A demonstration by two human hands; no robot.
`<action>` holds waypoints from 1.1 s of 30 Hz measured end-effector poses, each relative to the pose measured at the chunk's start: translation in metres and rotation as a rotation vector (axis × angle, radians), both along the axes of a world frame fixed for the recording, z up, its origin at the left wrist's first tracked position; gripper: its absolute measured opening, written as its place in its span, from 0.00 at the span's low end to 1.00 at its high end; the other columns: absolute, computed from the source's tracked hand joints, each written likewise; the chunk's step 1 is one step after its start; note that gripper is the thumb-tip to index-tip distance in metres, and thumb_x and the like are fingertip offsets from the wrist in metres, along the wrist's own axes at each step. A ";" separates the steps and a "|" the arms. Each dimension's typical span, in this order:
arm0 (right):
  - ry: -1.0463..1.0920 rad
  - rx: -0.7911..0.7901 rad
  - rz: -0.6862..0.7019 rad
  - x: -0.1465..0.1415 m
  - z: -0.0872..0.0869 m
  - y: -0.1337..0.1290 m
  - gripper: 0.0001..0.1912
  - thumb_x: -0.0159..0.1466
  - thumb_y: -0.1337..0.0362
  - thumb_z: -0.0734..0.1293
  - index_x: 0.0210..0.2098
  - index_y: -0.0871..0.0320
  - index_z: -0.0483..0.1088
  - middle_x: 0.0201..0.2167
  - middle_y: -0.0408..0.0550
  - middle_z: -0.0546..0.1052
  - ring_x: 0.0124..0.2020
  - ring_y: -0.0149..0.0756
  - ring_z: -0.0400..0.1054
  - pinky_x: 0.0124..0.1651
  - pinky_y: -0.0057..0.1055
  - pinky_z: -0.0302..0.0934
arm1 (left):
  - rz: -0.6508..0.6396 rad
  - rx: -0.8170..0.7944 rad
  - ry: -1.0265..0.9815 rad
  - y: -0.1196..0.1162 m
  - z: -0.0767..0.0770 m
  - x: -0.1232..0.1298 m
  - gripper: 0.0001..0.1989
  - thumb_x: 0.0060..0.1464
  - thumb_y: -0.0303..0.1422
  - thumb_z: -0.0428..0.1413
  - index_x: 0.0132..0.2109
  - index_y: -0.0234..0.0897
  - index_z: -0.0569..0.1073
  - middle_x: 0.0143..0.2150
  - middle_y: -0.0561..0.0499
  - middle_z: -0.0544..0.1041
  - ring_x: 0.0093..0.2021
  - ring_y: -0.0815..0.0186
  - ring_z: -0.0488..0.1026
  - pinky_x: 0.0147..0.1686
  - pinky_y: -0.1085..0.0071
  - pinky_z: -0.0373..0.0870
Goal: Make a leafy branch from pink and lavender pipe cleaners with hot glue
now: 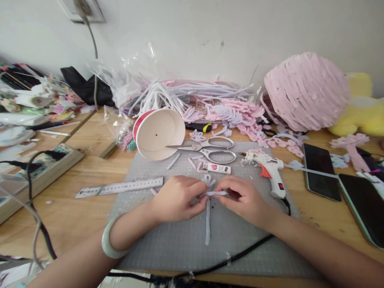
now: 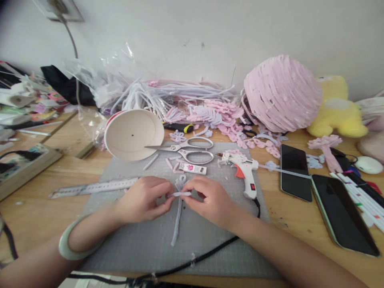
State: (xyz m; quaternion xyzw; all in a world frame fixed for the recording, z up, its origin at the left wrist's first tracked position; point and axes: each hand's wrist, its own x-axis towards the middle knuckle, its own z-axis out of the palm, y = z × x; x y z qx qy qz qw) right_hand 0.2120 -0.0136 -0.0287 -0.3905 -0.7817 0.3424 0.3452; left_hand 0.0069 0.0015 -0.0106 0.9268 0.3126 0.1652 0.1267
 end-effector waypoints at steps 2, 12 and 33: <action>0.003 0.007 0.007 0.000 0.000 0.000 0.04 0.60 0.65 0.65 0.34 0.57 0.70 0.29 0.44 0.74 0.27 0.28 0.65 0.28 0.24 0.58 | -0.014 -0.001 0.007 0.000 0.000 0.000 0.08 0.55 0.29 0.46 0.28 0.37 0.64 0.21 0.55 0.67 0.22 0.70 0.65 0.22 0.73 0.56; -0.022 -0.012 0.005 -0.003 -0.002 -0.002 0.02 0.60 0.67 0.64 0.32 0.57 0.69 0.26 0.41 0.72 0.24 0.26 0.61 0.26 0.23 0.56 | 0.006 0.035 0.021 0.000 -0.002 0.000 0.09 0.56 0.32 0.47 0.28 0.37 0.64 0.21 0.55 0.68 0.22 0.69 0.65 0.22 0.73 0.55; 0.009 -0.017 0.291 0.001 0.003 -0.001 0.05 0.61 0.68 0.63 0.30 0.59 0.70 0.27 0.45 0.73 0.29 0.27 0.65 0.33 0.23 0.59 | -0.027 -0.083 -0.100 0.012 -0.002 -0.009 0.20 0.54 0.49 0.52 0.27 0.37 0.65 0.19 0.57 0.67 0.20 0.72 0.63 0.21 0.76 0.53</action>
